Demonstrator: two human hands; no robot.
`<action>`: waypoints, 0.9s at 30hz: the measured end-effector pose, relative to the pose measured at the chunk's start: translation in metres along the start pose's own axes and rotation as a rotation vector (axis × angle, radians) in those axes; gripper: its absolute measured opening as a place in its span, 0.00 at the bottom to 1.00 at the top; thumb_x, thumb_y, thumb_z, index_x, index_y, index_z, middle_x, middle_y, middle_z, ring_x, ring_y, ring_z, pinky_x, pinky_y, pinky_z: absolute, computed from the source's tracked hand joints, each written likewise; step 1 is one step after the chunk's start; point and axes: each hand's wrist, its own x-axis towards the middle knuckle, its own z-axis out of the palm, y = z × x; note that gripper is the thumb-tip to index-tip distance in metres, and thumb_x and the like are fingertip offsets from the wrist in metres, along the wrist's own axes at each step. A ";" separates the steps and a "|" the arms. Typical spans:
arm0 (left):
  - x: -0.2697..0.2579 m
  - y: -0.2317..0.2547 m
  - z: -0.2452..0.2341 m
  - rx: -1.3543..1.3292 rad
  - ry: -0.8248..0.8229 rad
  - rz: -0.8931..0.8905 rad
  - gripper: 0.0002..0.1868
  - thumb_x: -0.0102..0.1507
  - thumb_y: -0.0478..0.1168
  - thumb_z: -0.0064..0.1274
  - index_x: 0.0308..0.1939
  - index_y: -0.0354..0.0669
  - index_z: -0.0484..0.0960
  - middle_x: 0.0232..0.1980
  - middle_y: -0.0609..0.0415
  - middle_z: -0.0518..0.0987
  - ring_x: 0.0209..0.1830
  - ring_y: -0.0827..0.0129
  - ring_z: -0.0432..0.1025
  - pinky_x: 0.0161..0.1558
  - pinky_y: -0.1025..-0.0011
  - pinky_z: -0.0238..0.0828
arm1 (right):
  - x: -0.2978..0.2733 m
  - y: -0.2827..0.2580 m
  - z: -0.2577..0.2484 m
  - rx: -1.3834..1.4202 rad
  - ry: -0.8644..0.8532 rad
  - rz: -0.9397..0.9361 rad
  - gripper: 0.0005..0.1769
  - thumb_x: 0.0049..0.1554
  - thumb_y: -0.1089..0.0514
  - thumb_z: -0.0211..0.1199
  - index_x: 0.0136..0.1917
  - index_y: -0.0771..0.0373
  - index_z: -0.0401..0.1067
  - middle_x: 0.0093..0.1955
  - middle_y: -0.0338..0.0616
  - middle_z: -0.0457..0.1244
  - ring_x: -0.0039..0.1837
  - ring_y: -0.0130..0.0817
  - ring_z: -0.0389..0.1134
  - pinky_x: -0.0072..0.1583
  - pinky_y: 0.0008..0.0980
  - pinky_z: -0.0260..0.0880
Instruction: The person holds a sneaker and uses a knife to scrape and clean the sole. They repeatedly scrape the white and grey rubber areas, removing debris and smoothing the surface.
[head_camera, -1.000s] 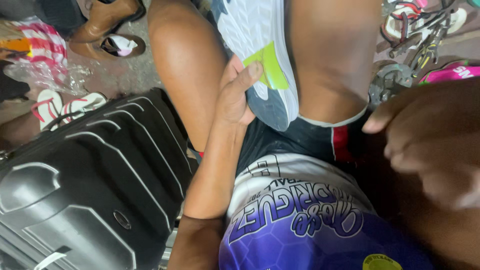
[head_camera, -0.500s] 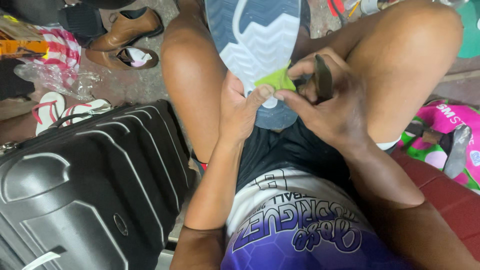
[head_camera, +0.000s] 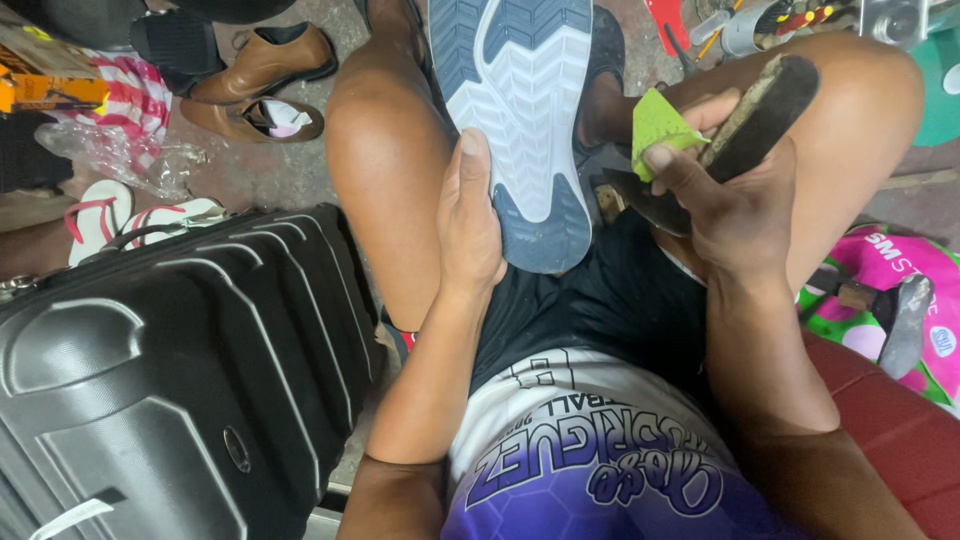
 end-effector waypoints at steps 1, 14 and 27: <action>0.000 0.001 0.001 -0.006 -0.005 -0.004 0.33 0.77 0.55 0.37 0.73 0.26 0.66 0.74 0.42 0.70 0.74 0.62 0.64 0.76 0.65 0.56 | 0.001 0.003 0.000 -0.019 0.041 0.029 0.10 0.65 0.71 0.67 0.56 0.66 0.68 0.44 0.42 0.65 0.41 0.26 0.67 0.46 0.21 0.68; -0.006 0.015 0.025 0.353 0.023 0.122 0.28 0.78 0.55 0.37 0.64 0.31 0.75 0.60 0.50 0.78 0.61 0.71 0.69 0.67 0.72 0.63 | 0.004 0.009 0.029 0.036 -0.256 0.041 0.15 0.55 0.65 0.70 0.44 0.59 0.62 0.43 0.31 0.57 0.44 0.19 0.57 0.48 0.21 0.60; 0.008 0.069 0.051 0.036 -0.047 -0.126 0.18 0.71 0.40 0.54 0.57 0.26 0.79 0.51 0.45 0.83 0.47 0.68 0.78 0.51 0.70 0.77 | -0.001 0.008 0.027 0.041 -0.377 0.044 0.21 0.55 0.65 0.73 0.39 0.55 0.58 0.38 0.29 0.52 0.41 0.19 0.50 0.44 0.24 0.52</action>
